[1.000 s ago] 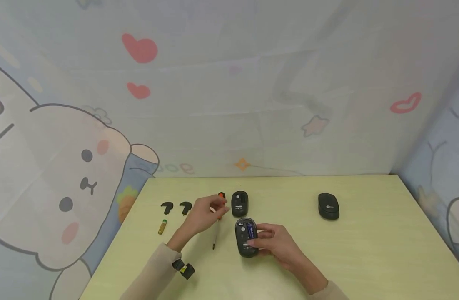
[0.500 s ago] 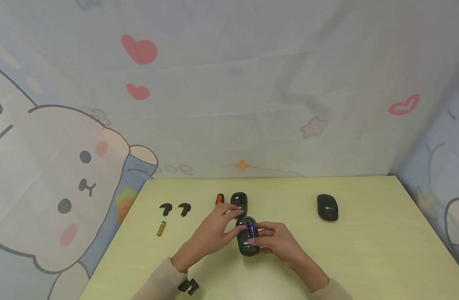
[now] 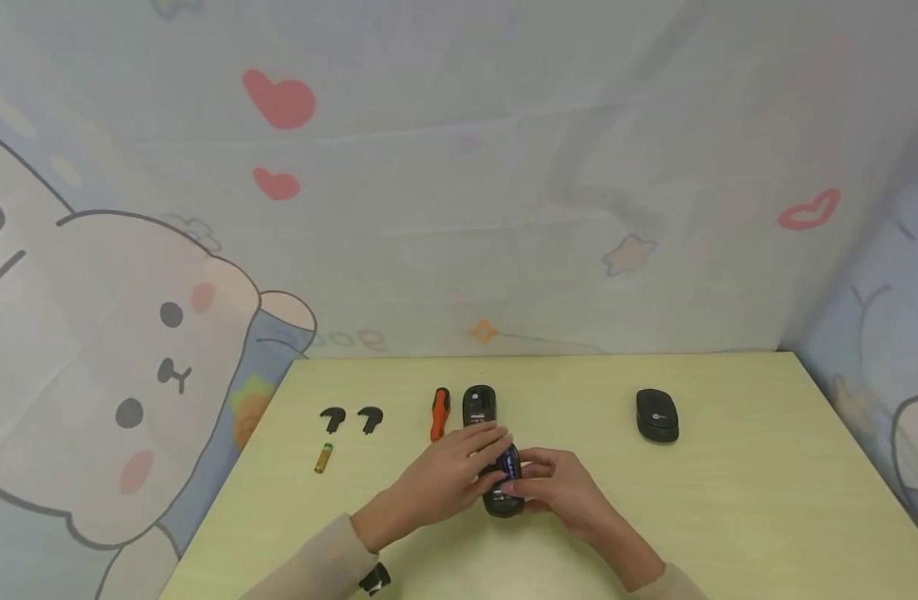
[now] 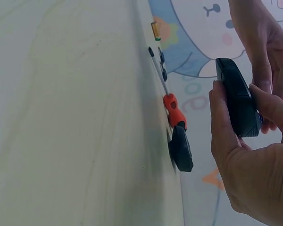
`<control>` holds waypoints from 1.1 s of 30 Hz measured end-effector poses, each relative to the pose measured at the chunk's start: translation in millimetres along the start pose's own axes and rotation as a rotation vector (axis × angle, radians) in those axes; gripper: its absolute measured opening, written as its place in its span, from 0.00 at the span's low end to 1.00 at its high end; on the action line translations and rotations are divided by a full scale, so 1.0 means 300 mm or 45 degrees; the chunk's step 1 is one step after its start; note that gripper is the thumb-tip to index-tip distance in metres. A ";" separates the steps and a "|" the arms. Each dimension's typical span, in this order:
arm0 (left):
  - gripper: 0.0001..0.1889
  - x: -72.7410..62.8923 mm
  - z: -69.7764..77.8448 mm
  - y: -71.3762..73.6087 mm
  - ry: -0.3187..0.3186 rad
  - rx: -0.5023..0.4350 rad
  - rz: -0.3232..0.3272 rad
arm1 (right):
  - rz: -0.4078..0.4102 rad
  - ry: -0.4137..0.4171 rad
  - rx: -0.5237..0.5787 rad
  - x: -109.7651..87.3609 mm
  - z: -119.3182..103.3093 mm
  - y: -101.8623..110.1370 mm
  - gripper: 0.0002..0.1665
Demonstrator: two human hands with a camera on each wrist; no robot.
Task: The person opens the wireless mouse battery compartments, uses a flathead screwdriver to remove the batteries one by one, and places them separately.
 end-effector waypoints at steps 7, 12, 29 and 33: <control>0.25 -0.003 0.011 -0.021 0.009 0.038 -0.001 | 0.023 0.009 0.007 0.000 -0.005 -0.008 0.42; 0.24 -0.006 0.013 -0.031 0.018 0.070 0.026 | 0.023 0.021 -0.004 0.000 -0.004 -0.007 0.42; 0.20 -0.026 0.014 -0.023 0.014 -0.093 0.225 | 0.038 0.019 0.032 -0.005 0.011 -0.015 0.42; 0.17 -0.023 0.012 -0.023 0.028 -0.187 0.272 | 0.051 0.005 0.035 -0.006 0.020 -0.014 0.42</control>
Point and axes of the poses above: each hand's wrist, its own x-axis towards the middle knuckle, its own y-axis out of the back of the hand, z = x × y, the point moved 6 cm from there along x, towards the middle knuckle, and after that the axes turned 5 degrees about x, right-handed, at the moved point
